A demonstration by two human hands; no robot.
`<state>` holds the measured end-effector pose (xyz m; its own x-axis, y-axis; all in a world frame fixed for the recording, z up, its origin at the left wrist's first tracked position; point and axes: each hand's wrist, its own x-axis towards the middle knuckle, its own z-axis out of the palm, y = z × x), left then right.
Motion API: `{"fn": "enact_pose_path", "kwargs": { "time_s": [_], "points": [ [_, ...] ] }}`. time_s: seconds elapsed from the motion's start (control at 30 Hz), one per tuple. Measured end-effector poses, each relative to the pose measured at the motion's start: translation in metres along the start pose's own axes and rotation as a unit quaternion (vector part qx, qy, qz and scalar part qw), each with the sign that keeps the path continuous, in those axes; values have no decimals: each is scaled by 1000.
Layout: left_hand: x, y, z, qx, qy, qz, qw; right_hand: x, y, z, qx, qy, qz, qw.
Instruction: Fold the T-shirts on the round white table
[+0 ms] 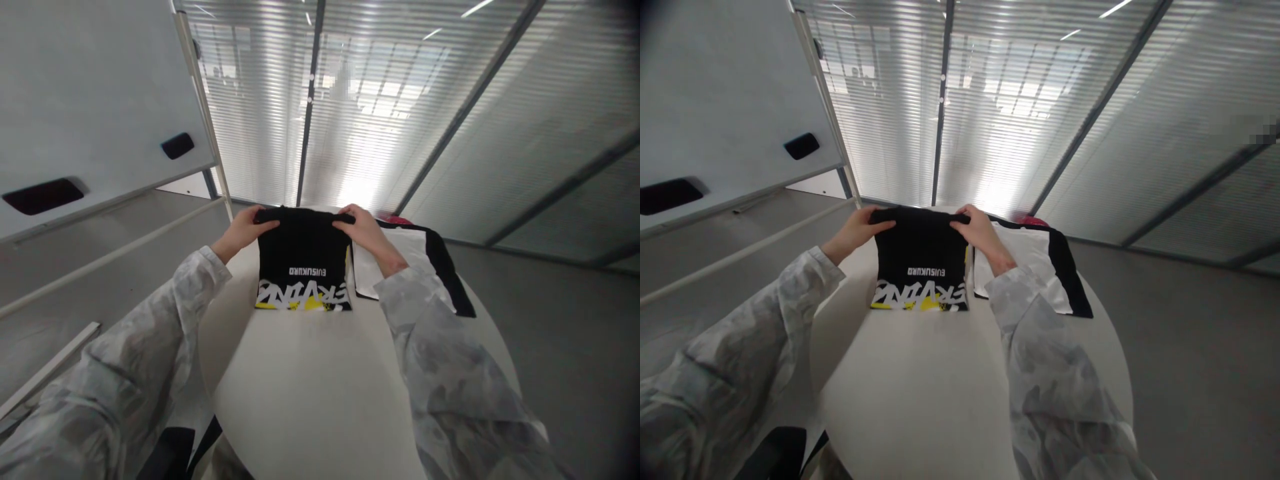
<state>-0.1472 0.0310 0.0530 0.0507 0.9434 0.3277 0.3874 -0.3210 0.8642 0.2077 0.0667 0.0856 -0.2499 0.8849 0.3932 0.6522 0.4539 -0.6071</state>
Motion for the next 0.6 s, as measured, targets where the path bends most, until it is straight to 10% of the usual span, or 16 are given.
{"fn": "enact_pose_path", "kwargs": {
  "time_s": [0.13, 0.27, 0.43, 0.6],
  "points": [
    [11, 61, -25, -22, 45, 114, 992, -6, -38, -47, 64, 122, -142, 980],
    [-26, 96, -44, 13, -26, 164, 986, -63, -60, -69, 42, 132, -173, 975],
    [-118, 69, -25, 123, -254, 177, 943, -178, -28, -37, -23, -65, -167, 984],
    [-201, 37, 2, 156, -361, 181, 902, -268, -4, -7, -39, -201, -168, 964]
  ]
}}
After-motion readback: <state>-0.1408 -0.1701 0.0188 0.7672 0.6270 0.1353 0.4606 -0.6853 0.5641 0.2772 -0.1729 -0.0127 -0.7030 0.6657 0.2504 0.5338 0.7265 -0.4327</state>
